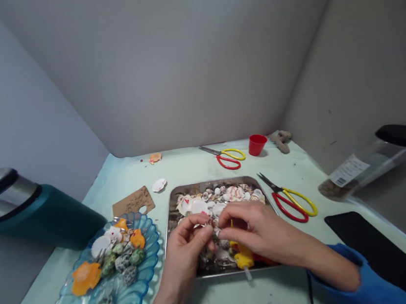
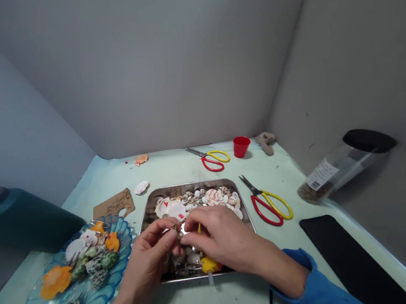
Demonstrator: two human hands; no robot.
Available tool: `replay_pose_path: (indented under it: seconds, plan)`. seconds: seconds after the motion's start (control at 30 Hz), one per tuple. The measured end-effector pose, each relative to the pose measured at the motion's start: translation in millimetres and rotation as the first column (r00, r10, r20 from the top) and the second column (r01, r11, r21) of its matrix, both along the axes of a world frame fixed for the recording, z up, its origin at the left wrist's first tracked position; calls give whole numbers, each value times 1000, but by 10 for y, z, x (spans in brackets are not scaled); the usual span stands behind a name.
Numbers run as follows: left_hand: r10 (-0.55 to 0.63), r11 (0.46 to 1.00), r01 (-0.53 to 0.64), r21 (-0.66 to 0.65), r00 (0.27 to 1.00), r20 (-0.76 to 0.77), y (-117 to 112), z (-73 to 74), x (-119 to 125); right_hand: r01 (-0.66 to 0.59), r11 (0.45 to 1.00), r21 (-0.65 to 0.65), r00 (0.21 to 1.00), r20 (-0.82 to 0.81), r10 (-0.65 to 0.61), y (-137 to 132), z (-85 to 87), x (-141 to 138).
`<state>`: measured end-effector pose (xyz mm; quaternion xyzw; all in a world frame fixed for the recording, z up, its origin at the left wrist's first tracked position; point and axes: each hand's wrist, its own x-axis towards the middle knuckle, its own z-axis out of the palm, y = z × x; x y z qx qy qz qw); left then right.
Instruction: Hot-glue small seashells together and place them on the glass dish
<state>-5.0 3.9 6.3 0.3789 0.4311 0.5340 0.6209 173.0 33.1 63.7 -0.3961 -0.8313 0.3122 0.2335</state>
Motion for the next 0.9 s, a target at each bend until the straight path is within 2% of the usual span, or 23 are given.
replay_pose_path:
  seconds: [0.23,0.53,0.9]
  plan:
    - [-11,1000,11,-1,1000,-24,-7,4,1,-2,1000,-6,1000,-13,2,4,-40,-5]
    - [-76,997,77,-23,996,45,-14,17,12,41,992,-119,999,-13,-42,32,-12,2]
    - [-16,997,13,-74,999,-32,0,8,35,86,981,-172,996,-11,-89,29,-49,1]
